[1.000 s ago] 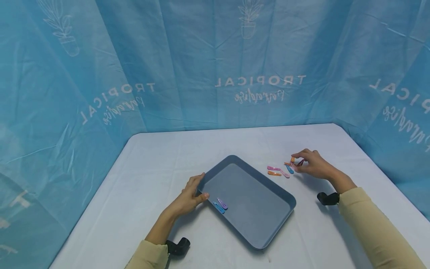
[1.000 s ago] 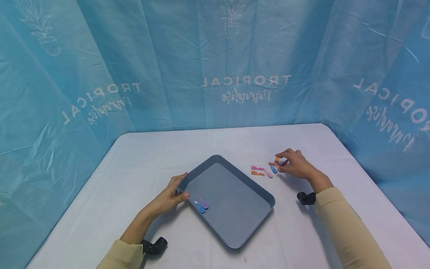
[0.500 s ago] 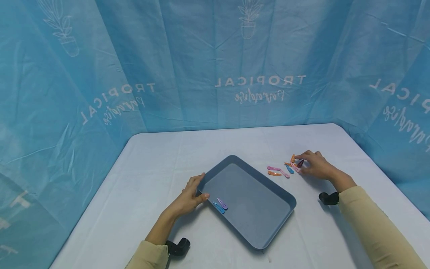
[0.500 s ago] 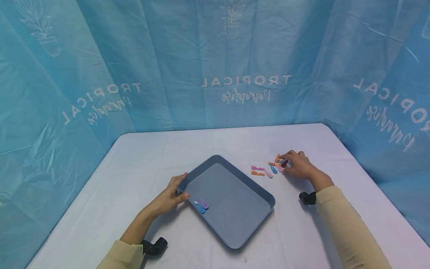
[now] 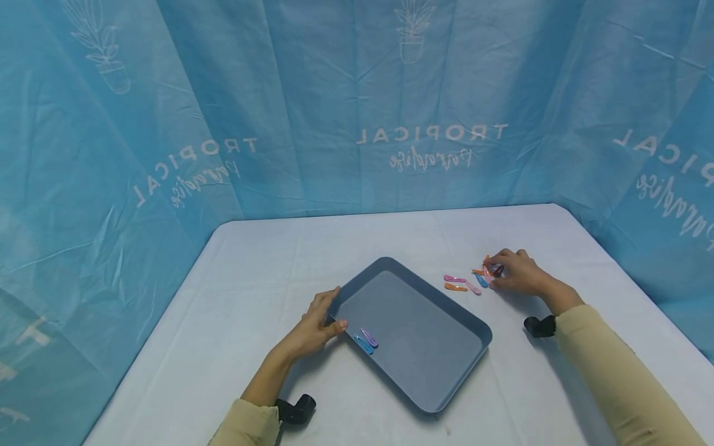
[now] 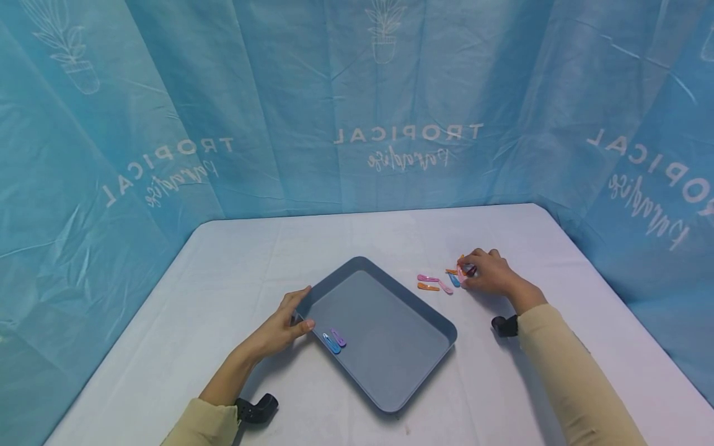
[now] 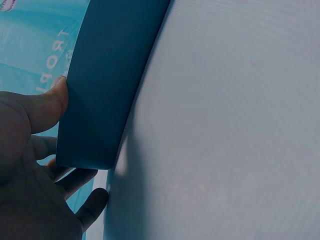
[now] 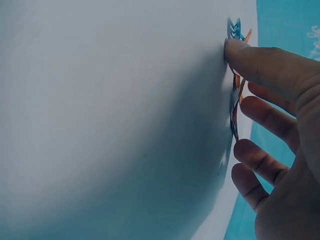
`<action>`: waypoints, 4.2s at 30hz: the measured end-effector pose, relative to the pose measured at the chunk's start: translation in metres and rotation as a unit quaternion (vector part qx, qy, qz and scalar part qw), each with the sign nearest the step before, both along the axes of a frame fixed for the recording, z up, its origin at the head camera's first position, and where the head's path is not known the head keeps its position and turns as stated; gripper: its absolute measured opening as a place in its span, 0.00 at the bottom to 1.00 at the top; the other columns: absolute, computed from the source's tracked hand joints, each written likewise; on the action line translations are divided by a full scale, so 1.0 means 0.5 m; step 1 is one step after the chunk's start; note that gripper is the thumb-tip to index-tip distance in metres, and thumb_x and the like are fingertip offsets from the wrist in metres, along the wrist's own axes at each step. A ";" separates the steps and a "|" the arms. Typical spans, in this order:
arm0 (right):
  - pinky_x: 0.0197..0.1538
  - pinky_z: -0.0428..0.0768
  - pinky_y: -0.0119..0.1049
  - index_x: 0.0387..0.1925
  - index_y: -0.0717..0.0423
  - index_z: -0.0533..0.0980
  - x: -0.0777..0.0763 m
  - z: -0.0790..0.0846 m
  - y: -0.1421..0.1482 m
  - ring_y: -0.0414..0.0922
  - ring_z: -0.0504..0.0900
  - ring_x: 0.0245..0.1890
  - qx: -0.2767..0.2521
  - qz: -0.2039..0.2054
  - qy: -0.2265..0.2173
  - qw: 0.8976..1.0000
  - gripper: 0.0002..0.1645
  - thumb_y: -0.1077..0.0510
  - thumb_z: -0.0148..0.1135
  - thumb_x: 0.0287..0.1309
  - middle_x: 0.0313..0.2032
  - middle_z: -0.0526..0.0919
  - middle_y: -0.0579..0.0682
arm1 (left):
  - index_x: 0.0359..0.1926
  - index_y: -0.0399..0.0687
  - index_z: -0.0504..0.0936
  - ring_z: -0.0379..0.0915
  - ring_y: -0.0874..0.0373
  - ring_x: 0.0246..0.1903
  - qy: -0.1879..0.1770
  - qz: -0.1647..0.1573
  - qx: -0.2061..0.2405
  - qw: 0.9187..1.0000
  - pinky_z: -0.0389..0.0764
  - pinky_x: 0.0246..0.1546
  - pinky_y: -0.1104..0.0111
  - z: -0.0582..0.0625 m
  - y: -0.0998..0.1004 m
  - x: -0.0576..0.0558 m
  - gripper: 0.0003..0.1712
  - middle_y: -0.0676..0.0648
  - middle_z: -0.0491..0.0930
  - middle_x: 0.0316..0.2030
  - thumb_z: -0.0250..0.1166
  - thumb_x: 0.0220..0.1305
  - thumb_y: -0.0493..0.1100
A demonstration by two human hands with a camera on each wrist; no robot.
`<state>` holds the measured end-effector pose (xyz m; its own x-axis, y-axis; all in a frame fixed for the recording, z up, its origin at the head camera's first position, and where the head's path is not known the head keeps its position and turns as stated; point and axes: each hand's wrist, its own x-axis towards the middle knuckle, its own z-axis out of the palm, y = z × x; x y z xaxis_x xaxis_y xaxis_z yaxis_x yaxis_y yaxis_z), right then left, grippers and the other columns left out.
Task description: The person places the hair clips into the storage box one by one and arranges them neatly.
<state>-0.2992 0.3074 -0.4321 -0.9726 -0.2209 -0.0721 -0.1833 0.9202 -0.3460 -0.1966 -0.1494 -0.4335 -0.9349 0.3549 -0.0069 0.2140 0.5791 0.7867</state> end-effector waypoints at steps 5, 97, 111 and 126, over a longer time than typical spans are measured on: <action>0.49 0.70 0.56 0.58 0.55 0.74 -0.002 -0.002 0.001 0.57 0.63 0.50 0.003 -0.001 -0.005 1.000 0.32 0.50 0.68 0.50 0.56 0.71 0.60 | 0.74 0.48 0.48 0.42 0.38 0.71 0.002 -0.001 -0.001 1.000 0.34 0.63 0.32 0.001 0.000 0.001 0.43 0.40 0.52 0.69 0.60 0.65 0.47; 0.56 0.75 0.49 0.58 0.52 0.74 0.105 0.134 -0.306 0.47 0.74 0.55 -0.145 0.275 0.121 0.943 0.31 0.53 0.69 0.52 0.53 0.78 0.49 | 0.74 0.46 0.48 0.43 0.38 0.71 0.007 -0.008 0.000 1.000 0.38 0.62 0.32 0.001 -0.002 -0.001 0.43 0.38 0.51 0.69 0.60 0.65 0.46; 0.57 0.75 0.46 0.60 0.49 0.72 0.111 0.109 -0.342 0.44 0.73 0.56 -0.121 0.299 0.094 0.942 0.31 0.50 0.68 0.54 0.54 0.76 0.48 | 0.74 0.44 0.48 0.44 0.38 0.71 0.010 -0.009 -0.002 1.000 0.37 0.62 0.31 0.000 -0.002 -0.001 0.43 0.38 0.51 0.69 0.60 0.65 0.46; 0.56 0.76 0.44 0.58 0.54 0.74 0.111 0.076 -0.387 0.44 0.75 0.54 -0.079 0.318 0.071 0.942 0.30 0.51 0.69 0.53 0.52 0.77 0.47 | 0.73 0.43 0.48 0.44 0.36 0.70 0.015 -0.009 -0.006 1.000 0.37 0.61 0.30 -0.001 -0.001 -0.002 0.43 0.37 0.52 0.69 0.60 0.65 0.47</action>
